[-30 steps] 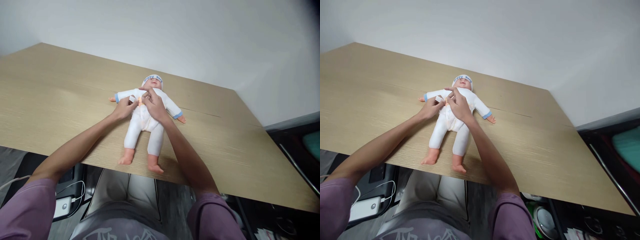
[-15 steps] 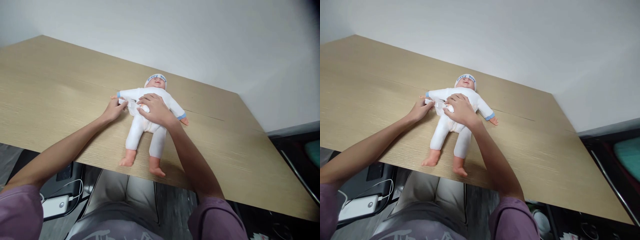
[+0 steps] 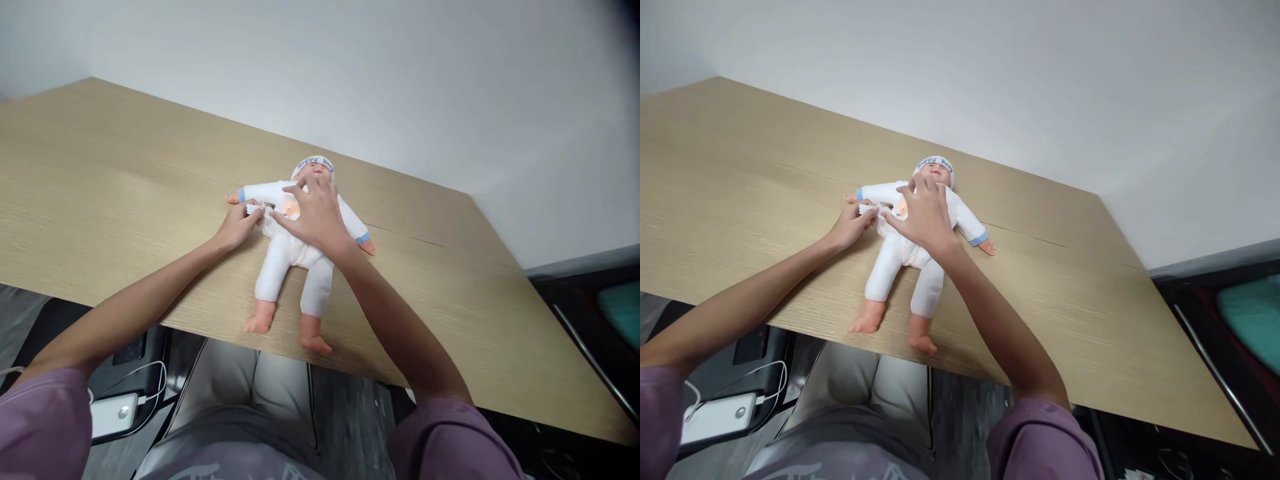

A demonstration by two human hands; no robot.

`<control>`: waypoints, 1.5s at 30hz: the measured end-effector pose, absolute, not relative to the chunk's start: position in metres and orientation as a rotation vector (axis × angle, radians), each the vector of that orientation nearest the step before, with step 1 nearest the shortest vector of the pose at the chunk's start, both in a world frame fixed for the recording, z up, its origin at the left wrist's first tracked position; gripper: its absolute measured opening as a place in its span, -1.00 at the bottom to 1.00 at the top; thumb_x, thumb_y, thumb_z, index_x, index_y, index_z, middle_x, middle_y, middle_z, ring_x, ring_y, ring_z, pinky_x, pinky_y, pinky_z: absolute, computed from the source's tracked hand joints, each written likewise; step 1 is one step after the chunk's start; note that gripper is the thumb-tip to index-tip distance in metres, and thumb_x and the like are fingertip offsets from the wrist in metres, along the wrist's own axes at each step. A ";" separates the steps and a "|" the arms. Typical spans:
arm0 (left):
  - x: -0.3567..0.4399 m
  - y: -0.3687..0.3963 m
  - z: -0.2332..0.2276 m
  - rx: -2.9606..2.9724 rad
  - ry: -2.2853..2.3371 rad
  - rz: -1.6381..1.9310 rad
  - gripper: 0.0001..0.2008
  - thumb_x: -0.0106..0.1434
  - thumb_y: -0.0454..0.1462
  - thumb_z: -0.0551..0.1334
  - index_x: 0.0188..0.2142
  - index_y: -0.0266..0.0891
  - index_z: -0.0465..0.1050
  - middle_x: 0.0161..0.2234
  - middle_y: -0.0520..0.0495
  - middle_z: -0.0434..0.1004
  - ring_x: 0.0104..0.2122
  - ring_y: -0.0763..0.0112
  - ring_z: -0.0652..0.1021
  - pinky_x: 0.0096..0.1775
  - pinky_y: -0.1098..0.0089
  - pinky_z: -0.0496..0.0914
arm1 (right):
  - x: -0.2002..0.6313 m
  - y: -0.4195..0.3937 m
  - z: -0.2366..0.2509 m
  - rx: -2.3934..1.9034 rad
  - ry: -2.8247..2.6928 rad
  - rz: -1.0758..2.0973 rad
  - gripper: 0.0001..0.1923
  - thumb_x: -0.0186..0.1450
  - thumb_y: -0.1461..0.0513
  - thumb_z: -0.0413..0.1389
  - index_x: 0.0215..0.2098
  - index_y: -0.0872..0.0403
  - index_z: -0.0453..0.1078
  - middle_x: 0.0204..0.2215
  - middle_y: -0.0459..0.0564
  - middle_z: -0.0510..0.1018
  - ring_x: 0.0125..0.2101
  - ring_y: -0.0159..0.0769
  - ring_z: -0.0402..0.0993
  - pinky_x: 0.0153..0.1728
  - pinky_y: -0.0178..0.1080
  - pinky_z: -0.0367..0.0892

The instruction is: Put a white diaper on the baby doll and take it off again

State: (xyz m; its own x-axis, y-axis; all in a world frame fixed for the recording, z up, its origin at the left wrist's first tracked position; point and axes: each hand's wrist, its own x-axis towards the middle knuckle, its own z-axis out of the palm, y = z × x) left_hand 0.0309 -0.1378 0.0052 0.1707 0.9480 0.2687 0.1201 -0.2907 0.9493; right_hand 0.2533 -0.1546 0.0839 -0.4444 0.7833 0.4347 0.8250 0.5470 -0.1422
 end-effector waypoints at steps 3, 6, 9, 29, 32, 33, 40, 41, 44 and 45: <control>0.041 -0.138 0.011 1.610 0.987 1.241 -0.70 0.47 -0.10 0.27 -0.37 -0.18 0.40 -0.42 0.02 0.44 -0.40 0.37 0.40 -0.28 0.31 0.29 | 0.262 -0.164 0.078 -1.337 -2.255 0.019 -0.39 0.53 -0.05 0.23 0.41 0.08 0.44 0.25 0.32 0.59 0.27 0.31 0.47 0.30 0.31 0.37; 0.054 -0.136 0.018 1.636 0.927 1.236 -0.69 0.48 -0.05 0.27 -0.33 -0.18 0.41 -0.44 0.04 0.42 -0.42 0.37 0.38 -0.29 0.30 0.26 | 0.264 -0.161 0.068 -1.339 -2.236 0.179 -0.29 0.49 0.01 0.27 0.50 0.09 0.33 0.14 0.24 0.65 0.15 0.18 0.55 0.24 0.20 0.43; 0.068 -0.131 0.026 1.682 0.897 1.224 -0.66 0.50 -0.01 0.28 -0.31 -0.18 0.41 -0.44 0.04 0.40 -0.41 0.35 0.38 -0.29 0.30 0.23 | 0.263 -0.155 0.064 -1.361 -2.191 0.229 -0.18 0.45 0.05 0.28 0.58 0.15 0.25 -0.01 0.17 0.67 0.05 0.12 0.56 0.22 0.16 0.41; 0.081 -0.111 -0.007 1.613 0.745 1.312 -0.35 0.35 0.28 0.48 -0.01 -0.05 0.23 -0.31 0.08 0.37 -0.37 0.38 0.38 -0.26 0.31 0.28 | 0.275 -0.151 0.063 -1.234 -1.865 0.518 -0.66 0.55 0.19 0.17 0.26 -0.04 0.47 -0.36 -0.17 0.49 -0.31 -0.21 0.47 -0.06 -0.12 0.47; 0.082 -0.107 -0.009 1.624 0.765 1.335 -0.42 0.37 0.19 0.50 -0.04 -0.07 0.27 -0.31 0.08 0.37 -0.37 0.40 0.38 -0.26 0.32 0.27 | 0.273 -0.147 0.061 -1.267 -1.830 0.411 -0.70 0.48 0.33 0.16 0.14 -0.02 0.50 -0.38 -0.19 0.41 -0.31 -0.22 0.42 -0.04 -0.12 0.43; 0.082 -0.109 -0.007 1.646 0.804 1.347 -0.47 0.39 0.15 0.50 -0.05 -0.08 0.30 -0.31 0.08 0.37 -0.37 0.40 0.38 -0.26 0.32 0.28 | 0.272 -0.146 0.061 -1.269 -1.817 0.383 -0.69 0.46 0.38 0.14 0.11 -0.01 0.50 -0.36 -0.18 0.40 -0.30 -0.23 0.40 -0.03 -0.13 0.42; 0.079 -0.186 0.052 1.925 1.019 1.486 -0.75 0.61 -0.02 0.30 -0.06 -0.12 0.41 -0.15 -0.02 0.56 -0.36 0.40 0.44 -0.25 0.28 0.30 | 0.267 -0.194 0.076 -1.209 -1.641 0.227 -0.63 0.35 0.51 -0.01 -0.11 -0.01 0.45 -0.25 -0.10 0.44 -0.28 -0.27 0.37 -0.07 -0.18 0.42; 0.077 -0.203 0.058 1.988 1.008 1.437 -0.74 0.63 -0.01 0.26 -0.07 -0.13 0.43 -0.15 -0.03 0.59 -0.35 0.37 0.46 -0.25 0.27 0.31 | 0.268 -0.212 0.076 -1.181 -1.651 0.236 -0.68 0.36 0.48 0.01 -0.13 -0.02 0.44 -0.23 -0.08 0.45 -0.26 -0.26 0.41 -0.09 -0.17 0.44; 0.068 -0.247 0.060 2.242 0.993 1.090 -0.68 0.64 0.02 0.22 -0.14 -0.14 0.48 -0.26 -0.05 0.62 -0.32 0.25 0.50 -0.19 0.20 0.32 | 0.278 -0.272 0.068 -1.142 -1.765 0.396 -0.87 0.45 0.33 0.12 -0.10 -0.05 0.41 -0.12 0.01 0.54 -0.13 -0.17 0.56 -0.13 -0.12 0.55; 0.064 -0.255 0.055 2.318 0.994 0.966 -0.68 0.64 0.02 0.22 -0.16 -0.13 0.50 -0.29 -0.06 0.62 -0.29 0.19 0.51 -0.15 0.18 0.32 | 0.283 -0.288 0.062 -1.154 -1.825 0.478 -0.90 0.48 0.28 0.15 -0.07 -0.06 0.42 -0.08 0.04 0.57 -0.09 -0.13 0.60 -0.12 -0.09 0.59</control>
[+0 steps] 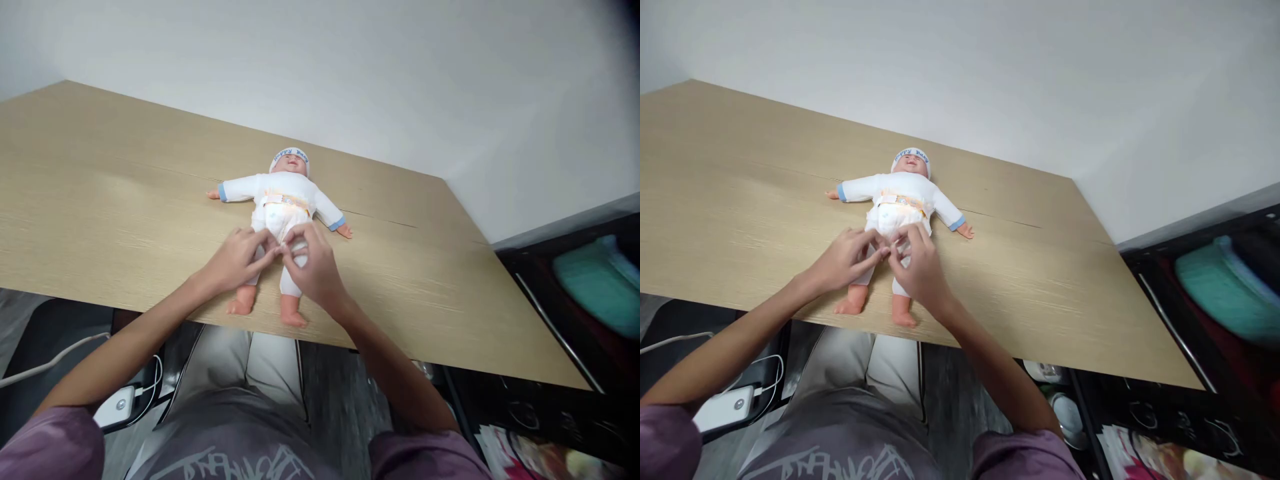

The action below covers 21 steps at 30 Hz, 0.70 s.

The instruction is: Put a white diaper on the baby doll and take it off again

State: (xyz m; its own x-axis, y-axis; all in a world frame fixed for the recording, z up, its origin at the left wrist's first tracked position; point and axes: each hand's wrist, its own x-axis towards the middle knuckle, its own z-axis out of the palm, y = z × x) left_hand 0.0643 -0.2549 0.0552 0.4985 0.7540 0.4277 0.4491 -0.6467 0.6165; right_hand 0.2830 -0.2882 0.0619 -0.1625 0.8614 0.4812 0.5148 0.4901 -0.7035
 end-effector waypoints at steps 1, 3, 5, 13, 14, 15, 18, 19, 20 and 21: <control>0.061 -0.260 0.049 2.371 1.000 0.873 -0.68 0.62 0.01 0.23 -0.17 -0.13 0.51 -0.29 -0.08 0.64 -0.26 0.14 0.51 -0.11 0.15 0.33 | 0.289 -0.301 0.055 -1.176 -1.881 0.544 -0.90 0.49 0.23 0.18 -0.03 -0.06 0.43 -0.06 0.05 0.61 -0.08 -0.10 0.62 -0.11 -0.07 0.61; 0.055 -0.260 0.037 2.380 1.036 0.813 -0.71 0.58 0.00 0.28 -0.17 -0.12 0.52 -0.25 -0.10 0.67 -0.20 0.08 0.52 -0.05 0.12 0.33 | 0.299 -0.315 0.042 -1.255 -1.948 0.577 -0.89 0.51 0.17 0.20 0.00 -0.06 0.46 -0.06 0.07 0.65 -0.10 -0.07 0.66 -0.08 -0.02 0.63; 0.053 -0.251 0.028 2.299 1.082 0.851 -0.69 0.53 0.04 0.35 -0.17 -0.13 0.49 -0.21 -0.11 0.69 -0.20 0.08 0.53 -0.04 0.14 0.34 | 0.306 -0.314 0.033 -1.354 -1.939 0.485 -0.88 0.52 0.14 0.20 0.00 -0.04 0.48 -0.11 0.08 0.69 -0.13 -0.04 0.67 -0.04 0.00 0.59; 0.067 -0.222 0.025 2.317 1.188 0.824 -0.63 0.46 0.07 0.41 -0.30 -0.11 0.50 -0.45 0.00 0.50 -0.36 0.16 0.47 -0.06 0.18 0.30 | 0.295 -0.281 0.026 -1.546 -1.933 0.279 -0.80 0.58 0.10 0.24 -0.20 -0.01 0.49 -0.27 0.01 0.63 -0.31 -0.12 0.54 -0.22 -0.14 0.34; 0.067 -0.221 0.024 2.315 1.179 0.834 -0.65 0.47 0.05 0.40 -0.31 -0.11 0.51 -0.46 0.00 0.49 -0.34 0.14 0.48 -0.03 0.16 0.30 | 0.293 -0.280 0.025 -1.548 -1.930 0.265 -0.79 0.59 0.11 0.24 -0.21 -0.01 0.49 -0.24 0.02 0.62 -0.31 -0.13 0.54 -0.21 -0.13 0.33; 0.067 -0.220 0.022 2.310 1.170 0.848 -0.67 0.48 0.03 0.38 -0.31 -0.11 0.53 -0.45 -0.01 0.51 -0.32 0.13 0.50 -0.01 0.15 0.30 | 0.293 -0.280 0.024 -1.543 -1.924 0.258 -0.80 0.59 0.12 0.23 -0.21 0.00 0.50 -0.21 0.03 0.63 -0.29 -0.12 0.54 -0.20 -0.13 0.34; 0.065 -0.219 0.020 2.311 1.116 0.915 -0.72 0.51 0.00 0.33 -0.23 -0.12 0.56 -0.25 -0.10 0.65 -0.14 0.06 0.57 0.08 0.08 0.34 | 0.293 -0.282 0.021 -1.505 -1.911 0.265 -0.87 0.60 0.17 0.19 -0.12 0.00 0.53 -0.07 0.08 0.64 -0.20 -0.09 0.57 -0.11 -0.09 0.40; 0.065 -0.219 0.020 2.309 1.086 0.941 -0.73 0.51 -0.01 0.33 -0.20 -0.13 0.57 -0.12 -0.15 0.67 -0.05 0.03 0.58 0.12 0.06 0.36 | 0.294 -0.282 0.021 -1.490 -1.911 0.273 -0.89 0.59 0.18 0.18 -0.09 0.00 0.54 -0.02 0.10 0.64 -0.16 -0.07 0.57 -0.07 -0.07 0.42; 0.064 -0.219 0.021 2.303 1.058 0.963 -0.74 0.52 -0.01 0.32 -0.17 -0.14 0.57 0.01 -0.19 0.67 0.04 0.01 0.59 0.17 0.04 0.37 | 0.294 -0.283 0.021 -1.477 -1.914 0.282 -0.91 0.58 0.19 0.17 -0.06 -0.01 0.54 0.02 0.11 0.63 -0.13 -0.04 0.58 -0.04 -0.05 0.43; 0.064 -0.219 0.022 2.292 1.038 0.981 -0.74 0.52 -0.02 0.32 -0.15 -0.14 0.57 0.12 -0.22 0.64 0.12 -0.01 0.58 0.22 0.03 0.38 | 0.295 -0.284 0.021 -1.465 -1.921 0.290 -0.91 0.58 0.20 0.17 -0.03 -0.02 0.53 0.06 0.12 0.63 -0.09 -0.02 0.58 0.00 -0.03 0.44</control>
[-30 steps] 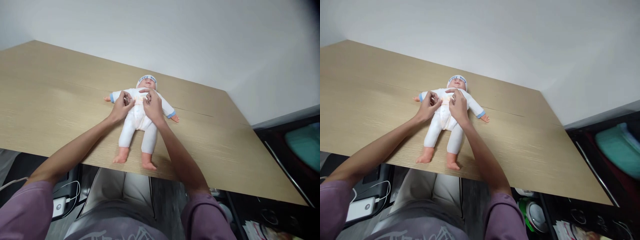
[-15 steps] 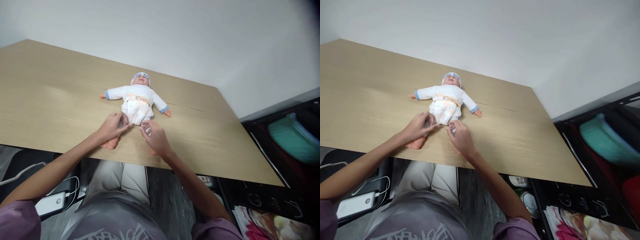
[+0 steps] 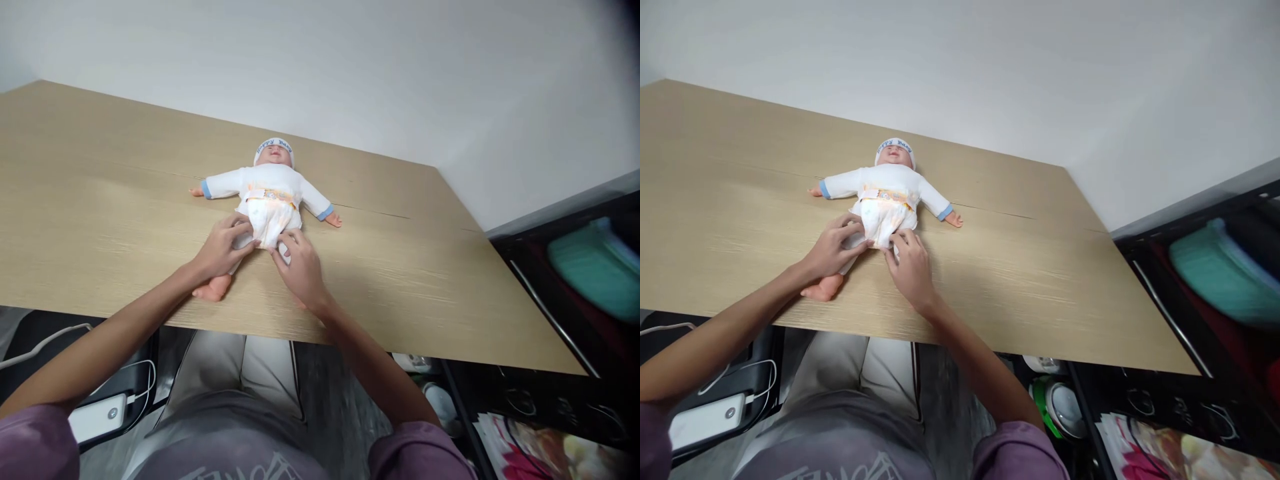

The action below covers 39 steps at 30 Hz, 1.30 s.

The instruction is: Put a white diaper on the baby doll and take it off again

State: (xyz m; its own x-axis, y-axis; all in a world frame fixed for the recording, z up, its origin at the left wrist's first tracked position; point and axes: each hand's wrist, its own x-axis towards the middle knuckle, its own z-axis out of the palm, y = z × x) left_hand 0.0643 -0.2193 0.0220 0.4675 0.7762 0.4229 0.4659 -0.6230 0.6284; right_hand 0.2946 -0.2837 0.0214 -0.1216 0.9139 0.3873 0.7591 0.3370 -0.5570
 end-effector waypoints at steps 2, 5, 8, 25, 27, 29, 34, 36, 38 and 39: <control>0.065 -0.220 0.024 2.267 1.023 0.991 -0.75 0.52 -0.03 0.32 -0.15 -0.15 0.55 0.22 -0.23 0.59 0.20 -0.03 0.56 0.28 0.00 0.38 | 0.295 -0.284 0.022 -1.448 -1.942 0.298 -0.91 0.56 0.20 0.18 0.00 -0.03 0.52 0.09 0.14 0.64 -0.04 0.04 0.57 0.06 0.02 0.44; 0.066 -0.220 0.027 2.259 1.006 0.961 -0.73 0.53 -0.02 0.29 -0.17 -0.15 0.51 0.13 -0.21 0.63 0.12 -0.01 0.58 0.23 0.03 0.39 | 0.295 -0.283 0.021 -1.441 -1.967 0.305 -0.90 0.55 0.17 0.20 0.01 -0.02 0.48 0.04 0.15 0.67 -0.02 0.09 0.55 0.08 0.06 0.43; 0.066 -0.220 0.027 2.206 1.043 0.946 -0.73 0.50 -0.01 0.33 -0.11 -0.15 0.49 -0.05 -0.14 0.65 -0.05 0.05 0.56 0.11 0.07 0.39 | 0.294 -0.280 0.018 -1.498 -1.898 0.348 -0.84 0.51 0.12 0.26 -0.02 -0.03 0.45 -0.14 0.09 0.66 -0.07 0.09 0.55 0.01 0.03 0.42; 0.065 -0.218 0.015 1.755 1.132 0.973 -0.53 0.25 0.05 0.60 -0.07 -0.20 0.63 -0.12 -0.08 0.69 -0.16 0.19 0.60 -0.09 0.24 0.43 | 0.303 -0.280 0.022 -1.537 -1.556 0.483 -0.72 0.45 -0.06 0.35 -0.17 -0.06 0.60 -0.19 0.03 0.82 -0.07 0.05 0.62 0.09 0.07 0.43; 0.066 -0.217 0.018 1.739 1.066 0.907 -0.55 0.35 0.11 0.52 -0.07 -0.21 0.70 -0.13 -0.11 0.74 -0.14 0.15 0.62 -0.11 0.23 0.44 | 0.304 -0.278 0.021 -1.532 -1.576 0.535 -0.69 0.46 -0.09 0.33 -0.21 -0.06 0.63 -0.20 0.02 0.81 -0.10 0.04 0.60 0.06 0.06 0.43; 0.066 -0.215 0.020 1.646 0.988 0.889 -0.55 0.41 0.12 0.48 -0.02 -0.20 0.73 -0.05 -0.16 0.76 -0.06 0.09 0.65 -0.09 0.21 0.49 | 0.305 -0.276 0.021 -1.526 -1.581 0.571 -0.66 0.46 -0.12 0.30 -0.25 -0.05 0.62 -0.22 0.01 0.78 -0.11 0.02 0.58 0.04 0.03 0.44; 0.064 -0.216 0.023 1.346 0.892 0.883 -0.52 0.35 0.07 0.56 0.07 -0.18 0.68 0.09 -0.23 0.75 0.06 0.04 0.69 0.03 0.14 0.57 | 0.305 -0.277 0.019 -1.539 -1.523 0.612 -0.62 0.50 -0.13 0.26 -0.27 -0.05 0.54 -0.32 -0.03 0.64 -0.13 -0.01 0.54 -0.03 -0.03 0.46; 0.064 -0.215 0.024 1.297 0.872 0.878 -0.49 0.31 0.06 0.59 0.08 -0.18 0.66 0.10 -0.24 0.75 0.07 0.03 0.70 0.06 0.12 0.59 | 0.302 -0.277 0.017 -1.537 -1.497 0.532 -0.65 0.49 -0.11 0.29 -0.24 -0.04 0.54 -0.25 0.00 0.64 -0.08 0.01 0.53 0.06 0.02 0.46; 0.064 -0.213 0.024 1.303 0.857 0.865 -0.47 0.29 0.05 0.61 0.08 -0.19 0.66 0.09 -0.24 0.75 0.07 0.03 0.70 0.06 0.13 0.60 | 0.300 -0.277 0.016 -1.533 -1.482 0.383 -0.70 0.48 -0.06 0.32 -0.22 -0.03 0.56 -0.11 0.08 0.63 0.03 0.05 0.51 0.21 0.11 0.41; 0.064 -0.211 0.024 1.312 0.851 0.856 -0.46 0.29 0.05 0.61 0.09 -0.19 0.65 0.08 -0.23 0.76 0.07 0.04 0.71 0.06 0.14 0.60 | 0.300 -0.277 0.015 -1.537 -1.482 0.313 -0.73 0.47 -0.03 0.34 -0.21 -0.03 0.58 -0.04 0.12 0.61 0.08 0.08 0.50 0.27 0.15 0.38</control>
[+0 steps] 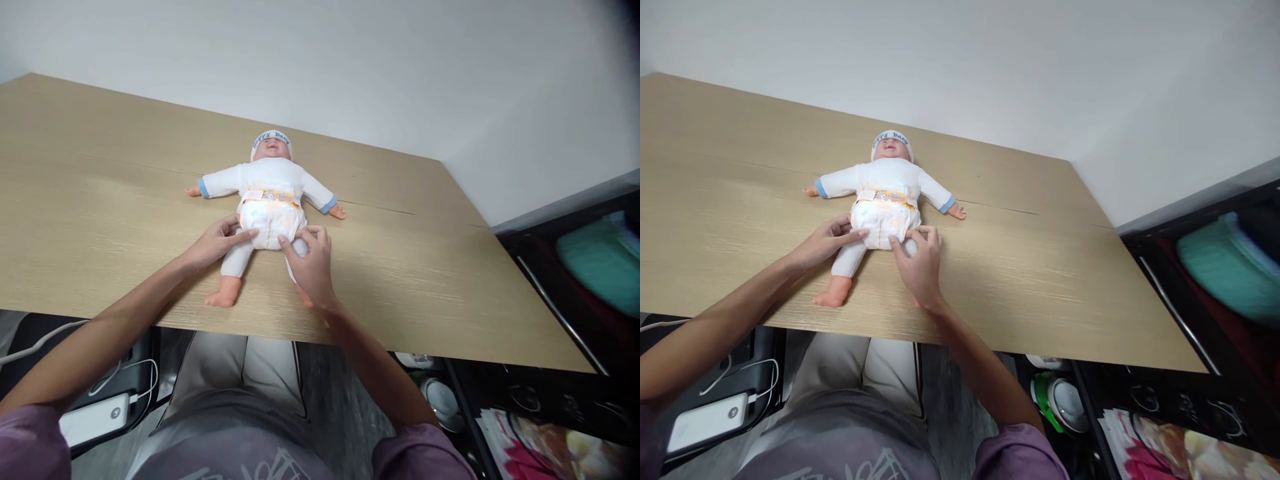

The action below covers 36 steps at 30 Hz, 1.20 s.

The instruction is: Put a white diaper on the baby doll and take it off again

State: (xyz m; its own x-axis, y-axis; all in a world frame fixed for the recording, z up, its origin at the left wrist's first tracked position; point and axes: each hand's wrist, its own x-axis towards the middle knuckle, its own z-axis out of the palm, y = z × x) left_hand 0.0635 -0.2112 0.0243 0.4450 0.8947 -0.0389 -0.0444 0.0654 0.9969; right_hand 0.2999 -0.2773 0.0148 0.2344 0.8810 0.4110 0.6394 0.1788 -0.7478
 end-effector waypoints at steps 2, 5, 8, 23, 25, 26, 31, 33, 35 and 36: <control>0.061 -0.210 0.024 1.330 0.845 0.835 -0.46 0.31 0.07 0.59 0.11 -0.19 0.65 0.07 -0.22 0.76 0.04 0.06 0.72 0.02 0.15 0.60 | 0.302 -0.280 0.015 -1.557 -1.509 0.243 -0.76 0.47 0.00 0.35 -0.20 -0.03 0.62 0.04 0.17 0.57 0.13 0.12 0.47 0.31 0.21 0.34; 0.051 -0.212 0.028 1.405 0.861 0.798 -0.47 0.34 0.09 0.57 0.11 -0.18 0.67 0.08 -0.25 0.76 0.02 0.02 0.72 -0.02 0.13 0.61 | 0.314 -0.293 0.018 -1.554 -1.617 0.260 -0.80 0.48 0.03 0.34 -0.07 -0.06 0.68 0.05 0.17 0.57 0.13 0.14 0.48 0.32 0.27 0.34; 0.033 -0.212 0.038 1.541 0.919 0.762 -0.49 0.40 0.10 0.50 0.14 -0.16 0.68 0.15 -0.29 0.74 0.07 -0.04 0.71 0.05 0.04 0.60 | 0.337 -0.308 0.025 -1.535 -1.689 0.328 -0.72 0.52 0.01 0.30 0.10 -0.10 0.68 0.03 0.13 0.62 -0.01 0.06 0.55 0.20 0.20 0.44; 0.058 -0.064 0.056 2.378 1.824 0.365 -0.37 0.42 -0.05 0.35 0.31 -0.46 0.45 0.27 -0.58 0.55 0.28 -0.33 0.50 0.32 -0.12 0.32 | 0.381 -0.115 0.000 -1.913 -1.823 -0.008 -0.56 0.56 0.08 0.09 0.28 0.17 0.37 0.22 0.42 0.57 0.23 0.25 0.44 0.32 0.26 0.33; 0.059 -0.075 0.062 2.317 1.850 0.417 -0.41 0.42 -0.02 0.35 0.26 -0.40 0.46 0.21 -0.53 0.59 0.19 -0.25 0.55 0.23 -0.02 0.40 | 0.377 -0.114 0.004 -1.917 -1.809 0.031 -0.65 0.58 0.12 0.05 0.20 0.15 0.41 0.15 0.40 0.60 0.16 0.21 0.49 0.27 0.22 0.38; 0.058 -0.086 0.066 2.289 1.858 0.449 -0.42 0.42 0.01 0.36 0.23 -0.37 0.47 0.17 -0.49 0.61 0.14 -0.21 0.57 0.18 0.02 0.43 | 0.377 -0.118 0.007 -1.898 -1.804 0.040 -0.66 0.58 0.12 0.04 0.18 0.15 0.42 0.14 0.39 0.61 0.14 0.19 0.50 0.24 0.20 0.41; 0.040 -0.208 0.088 2.247 1.853 0.593 -0.42 0.39 0.13 0.38 0.14 -0.23 0.42 -0.03 -0.31 0.68 -0.04 -0.10 0.64 -0.05 0.15 0.49 | 0.393 -0.194 0.050 -1.590 -1.916 0.029 -0.66 0.59 0.10 0.06 0.23 0.04 0.46 0.10 0.21 0.67 0.09 0.11 0.57 0.15 0.07 0.48; 0.030 -0.286 0.085 2.254 1.786 0.585 -0.38 0.37 0.16 0.39 0.15 -0.22 0.39 -0.07 -0.29 0.68 -0.10 -0.12 0.68 -0.13 0.15 0.52 | 0.399 -0.248 0.074 -1.447 -2.023 0.045 -0.65 0.59 0.11 0.07 0.26 0.01 0.47 0.09 0.16 0.68 0.09 0.09 0.59 0.11 0.05 0.50; 0.019 -0.372 0.066 2.277 1.633 0.638 -0.38 0.39 0.14 0.38 0.19 -0.19 0.34 -0.09 -0.24 0.69 -0.17 -0.09 0.71 -0.23 0.17 0.54 | 0.401 -0.309 0.094 -1.320 -2.136 0.082 -0.65 0.60 0.10 0.11 0.28 -0.02 0.47 0.07 0.12 0.68 0.07 0.07 0.60 0.08 0.04 0.51; 0.013 -0.414 0.052 2.282 1.546 0.673 -0.39 0.41 0.11 0.37 0.23 -0.18 0.30 -0.09 -0.21 0.70 -0.19 -0.06 0.73 -0.25 0.18 0.56 | 0.399 -0.340 0.101 -1.291 -2.180 0.118 -0.66 0.60 0.11 0.14 0.29 -0.05 0.48 0.06 0.10 0.68 0.05 0.06 0.60 0.07 0.03 0.52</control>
State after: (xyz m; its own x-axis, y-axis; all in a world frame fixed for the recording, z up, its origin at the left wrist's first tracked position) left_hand 0.0133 -0.4141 0.0516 0.3102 0.9273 0.2094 0.7853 -0.3741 0.4933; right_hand 0.3991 -0.3398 0.1011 -0.3501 0.8236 0.4462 0.7708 0.5240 -0.3624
